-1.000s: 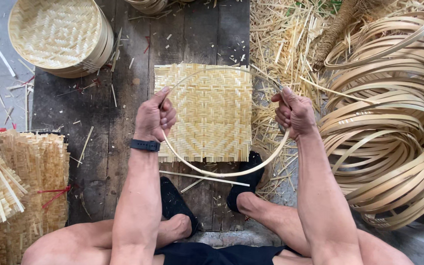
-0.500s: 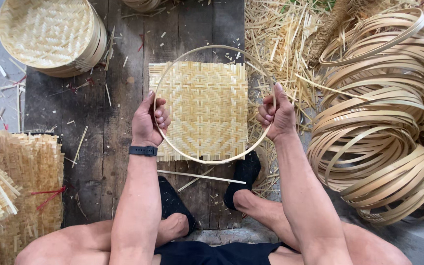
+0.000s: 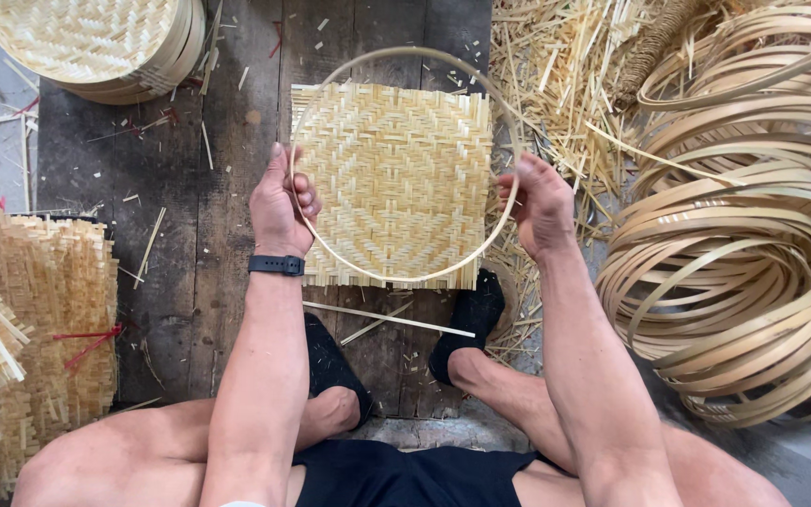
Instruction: The person weaves a bamboo mat, fits it into a circular hoop, and trims the excess material using shears and a knife to construct a steamer basket lid.
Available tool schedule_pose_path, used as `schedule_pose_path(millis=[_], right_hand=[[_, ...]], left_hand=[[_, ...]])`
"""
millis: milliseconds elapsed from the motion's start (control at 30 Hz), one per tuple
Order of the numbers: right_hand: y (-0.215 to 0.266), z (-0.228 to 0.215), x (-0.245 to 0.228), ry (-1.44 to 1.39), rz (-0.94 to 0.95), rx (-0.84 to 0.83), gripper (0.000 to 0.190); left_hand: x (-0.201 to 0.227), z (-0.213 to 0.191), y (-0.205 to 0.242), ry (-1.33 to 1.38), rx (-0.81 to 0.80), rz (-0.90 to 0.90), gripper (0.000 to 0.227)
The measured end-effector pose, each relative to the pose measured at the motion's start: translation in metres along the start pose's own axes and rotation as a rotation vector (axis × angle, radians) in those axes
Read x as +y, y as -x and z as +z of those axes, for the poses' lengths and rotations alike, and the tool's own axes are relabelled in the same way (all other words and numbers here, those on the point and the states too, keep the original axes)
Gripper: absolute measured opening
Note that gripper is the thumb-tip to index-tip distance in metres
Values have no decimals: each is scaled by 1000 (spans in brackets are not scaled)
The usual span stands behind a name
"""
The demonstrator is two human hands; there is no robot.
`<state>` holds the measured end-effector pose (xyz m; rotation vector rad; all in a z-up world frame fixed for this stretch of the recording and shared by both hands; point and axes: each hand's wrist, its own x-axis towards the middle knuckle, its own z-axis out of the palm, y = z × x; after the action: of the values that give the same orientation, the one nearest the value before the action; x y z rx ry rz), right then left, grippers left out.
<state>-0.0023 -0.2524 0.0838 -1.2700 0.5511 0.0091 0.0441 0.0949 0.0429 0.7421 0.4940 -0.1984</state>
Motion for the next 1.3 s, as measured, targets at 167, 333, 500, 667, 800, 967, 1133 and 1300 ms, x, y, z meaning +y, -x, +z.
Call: schedule_pose_path(millis=[167, 333, 500, 667, 800, 967, 1133, 1300], right_hand=[[-17, 3, 43, 421, -10, 208, 28], [-39, -1, 91, 938, -269, 259, 25], [-37, 2, 99, 923, -160, 276, 27], [-37, 5, 92, 903, -108, 271, 28], [-42, 3, 97, 905, -106, 285, 26], [-44, -1, 99, 846, -64, 274, 24], [-47, -3, 102, 875, -21, 289, 23], [-52, -8, 106, 799, -49, 252, 23]], left_hand=[[-25, -20, -31, -590, 273, 254, 18], [-40, -63, -70, -1148, 280, 356, 33], [-45, -85, -68, -1141, 294, 312, 29], [-42, -84, -66, -1172, 332, 298, 22], [-42, -83, -69, -1213, 330, 312, 20], [-43, -85, -75, -1281, 351, 327, 21], [-42, -87, -75, -1169, 298, 255, 16], [-42, -88, -80, -898, 246, 91, 16]])
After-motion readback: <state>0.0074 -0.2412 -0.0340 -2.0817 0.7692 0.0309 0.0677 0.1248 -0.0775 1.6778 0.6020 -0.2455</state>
